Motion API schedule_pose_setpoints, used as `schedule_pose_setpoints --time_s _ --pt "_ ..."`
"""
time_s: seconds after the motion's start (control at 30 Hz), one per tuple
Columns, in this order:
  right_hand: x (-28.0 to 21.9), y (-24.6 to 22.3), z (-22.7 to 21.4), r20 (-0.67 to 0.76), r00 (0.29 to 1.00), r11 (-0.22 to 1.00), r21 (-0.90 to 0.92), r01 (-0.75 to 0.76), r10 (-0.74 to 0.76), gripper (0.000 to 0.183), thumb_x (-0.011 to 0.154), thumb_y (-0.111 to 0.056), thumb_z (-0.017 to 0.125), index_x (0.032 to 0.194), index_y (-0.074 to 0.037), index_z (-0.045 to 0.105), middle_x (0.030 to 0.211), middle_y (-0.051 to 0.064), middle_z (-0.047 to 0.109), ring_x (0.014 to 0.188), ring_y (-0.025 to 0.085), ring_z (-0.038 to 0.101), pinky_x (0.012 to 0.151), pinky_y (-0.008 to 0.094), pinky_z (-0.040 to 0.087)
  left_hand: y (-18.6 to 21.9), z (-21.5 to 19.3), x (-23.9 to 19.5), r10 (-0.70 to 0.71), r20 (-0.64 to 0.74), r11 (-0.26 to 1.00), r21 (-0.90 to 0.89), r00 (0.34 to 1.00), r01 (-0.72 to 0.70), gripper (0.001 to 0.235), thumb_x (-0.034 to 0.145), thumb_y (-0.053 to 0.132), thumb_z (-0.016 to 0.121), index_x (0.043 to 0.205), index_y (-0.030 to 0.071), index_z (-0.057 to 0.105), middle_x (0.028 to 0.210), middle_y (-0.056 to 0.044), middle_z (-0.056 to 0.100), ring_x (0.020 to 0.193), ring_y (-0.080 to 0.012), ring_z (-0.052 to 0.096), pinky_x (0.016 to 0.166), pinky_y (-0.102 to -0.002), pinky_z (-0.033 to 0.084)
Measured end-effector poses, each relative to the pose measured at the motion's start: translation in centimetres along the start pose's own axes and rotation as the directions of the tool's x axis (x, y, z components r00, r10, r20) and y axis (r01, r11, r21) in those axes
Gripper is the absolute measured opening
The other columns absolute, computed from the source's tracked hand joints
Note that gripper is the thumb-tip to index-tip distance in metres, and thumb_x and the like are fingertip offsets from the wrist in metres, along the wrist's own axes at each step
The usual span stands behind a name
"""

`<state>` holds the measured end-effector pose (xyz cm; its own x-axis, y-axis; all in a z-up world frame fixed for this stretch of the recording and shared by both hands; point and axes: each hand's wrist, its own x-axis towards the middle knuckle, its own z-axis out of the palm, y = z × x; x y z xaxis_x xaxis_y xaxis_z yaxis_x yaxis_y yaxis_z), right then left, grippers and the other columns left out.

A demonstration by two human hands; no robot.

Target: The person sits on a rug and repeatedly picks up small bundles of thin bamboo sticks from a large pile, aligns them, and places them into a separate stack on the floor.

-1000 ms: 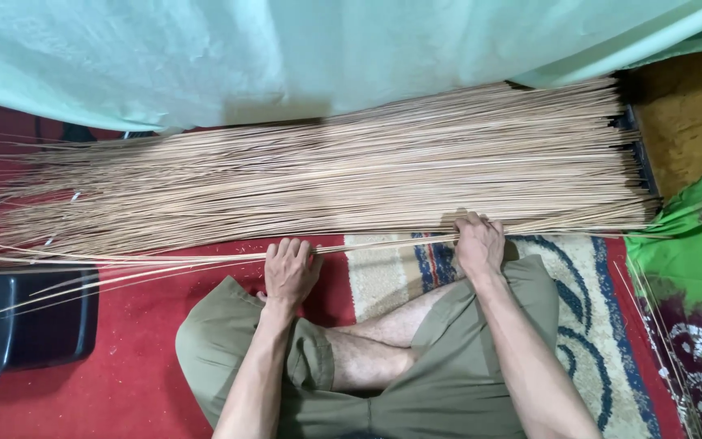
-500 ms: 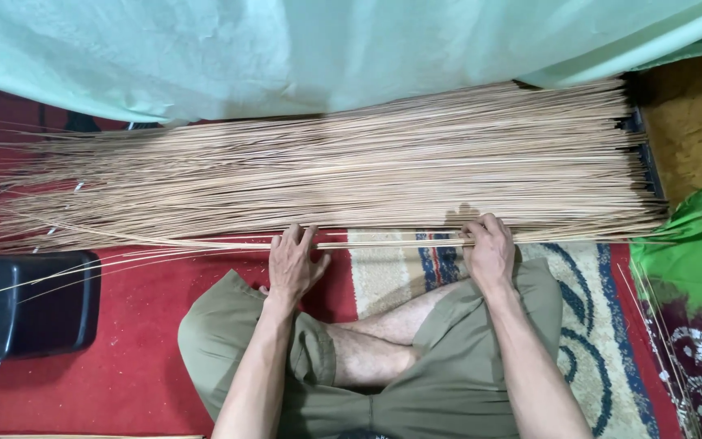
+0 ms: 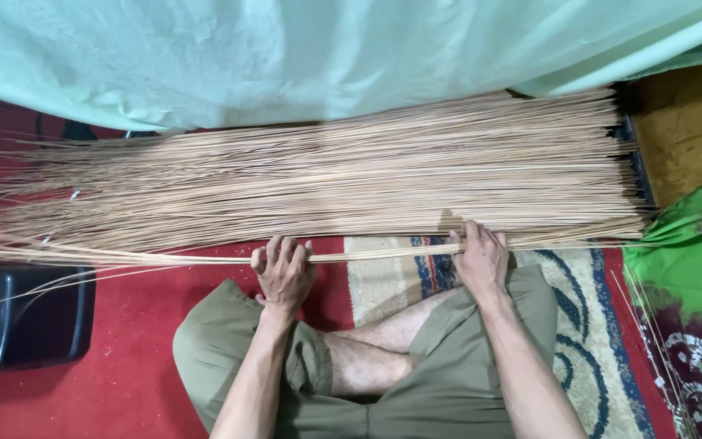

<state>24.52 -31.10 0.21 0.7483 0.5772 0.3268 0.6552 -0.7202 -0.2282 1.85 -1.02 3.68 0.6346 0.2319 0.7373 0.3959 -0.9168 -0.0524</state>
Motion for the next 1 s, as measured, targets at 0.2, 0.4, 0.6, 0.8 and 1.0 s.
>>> schedule_pose_setpoints --time_s 0.2,0.4,0.6,0.8,1.0 --pt "0.7 0.2 1.3 0.135 0.990 0.986 -0.165 -0.021 0.043 0.006 0.093 -0.027 0.069 0.094 -0.021 0.069 0.087 -0.002 0.066 0.089 0.022 0.070 0.081 0.036 0.047 -0.3 -0.1 -1.6 0.063 -0.017 0.998 -0.030 0.998 -0.064 0.034 0.090 0.022 0.071 0.063 0.018 0.050 0.066 -0.002 0.044 0.067 -0.0227 0.052 0.080 -0.040 0.042" --pt "1.1 0.9 2.7 0.200 0.977 0.984 -0.177 -0.033 0.069 0.008 0.094 -0.024 0.066 0.093 -0.023 0.073 0.087 -0.003 0.061 0.091 0.020 0.069 0.083 0.035 0.044 0.0 0.9 -1.2 -0.031 0.118 0.993 -0.107 0.993 0.044 0.026 0.087 0.020 0.071 0.068 0.016 0.053 0.066 -0.002 0.047 0.069 -0.0223 0.054 0.075 -0.035 0.045" --pt "1.0 0.4 2.4 0.199 0.979 0.984 -0.177 -0.008 0.044 0.012 0.097 -0.021 0.061 0.092 -0.020 0.072 0.089 -0.001 0.060 0.090 0.021 0.068 0.085 0.036 0.043 -0.7 2.1 -2.6 -0.129 0.468 0.933 -0.242 0.874 0.267 0.024 0.068 0.025 0.081 0.079 0.014 0.062 0.073 -0.004 0.059 0.080 -0.0264 0.061 0.077 -0.038 0.045" --pt "0.9 -0.8 -0.5 0.193 0.980 0.997 -0.068 -0.043 0.056 0.016 0.086 -0.019 0.076 0.101 -0.021 0.071 0.093 -0.004 0.055 0.093 0.020 0.067 0.087 0.034 0.043 -1.1 2.2 -2.8 -0.157 0.602 0.931 -0.174 0.783 0.321 0.047 0.069 0.036 0.081 0.112 0.022 0.065 0.093 -0.003 0.059 0.091 -0.0260 0.062 0.082 -0.040 0.045" --pt "-1.1 1.3 0.4 0.155 0.988 0.995 0.098 -0.015 -0.001 0.050 0.063 -0.009 0.087 0.108 -0.023 0.071 0.111 0.000 0.050 0.114 0.026 0.056 0.094 0.044 0.043 -1.5 3.6 -4.3 -0.133 0.585 0.934 -0.196 0.800 0.298 0.033 0.064 0.033 0.085 0.083 0.015 0.064 0.096 -0.004 0.054 0.094 -0.0269 0.057 0.080 -0.041 0.043"
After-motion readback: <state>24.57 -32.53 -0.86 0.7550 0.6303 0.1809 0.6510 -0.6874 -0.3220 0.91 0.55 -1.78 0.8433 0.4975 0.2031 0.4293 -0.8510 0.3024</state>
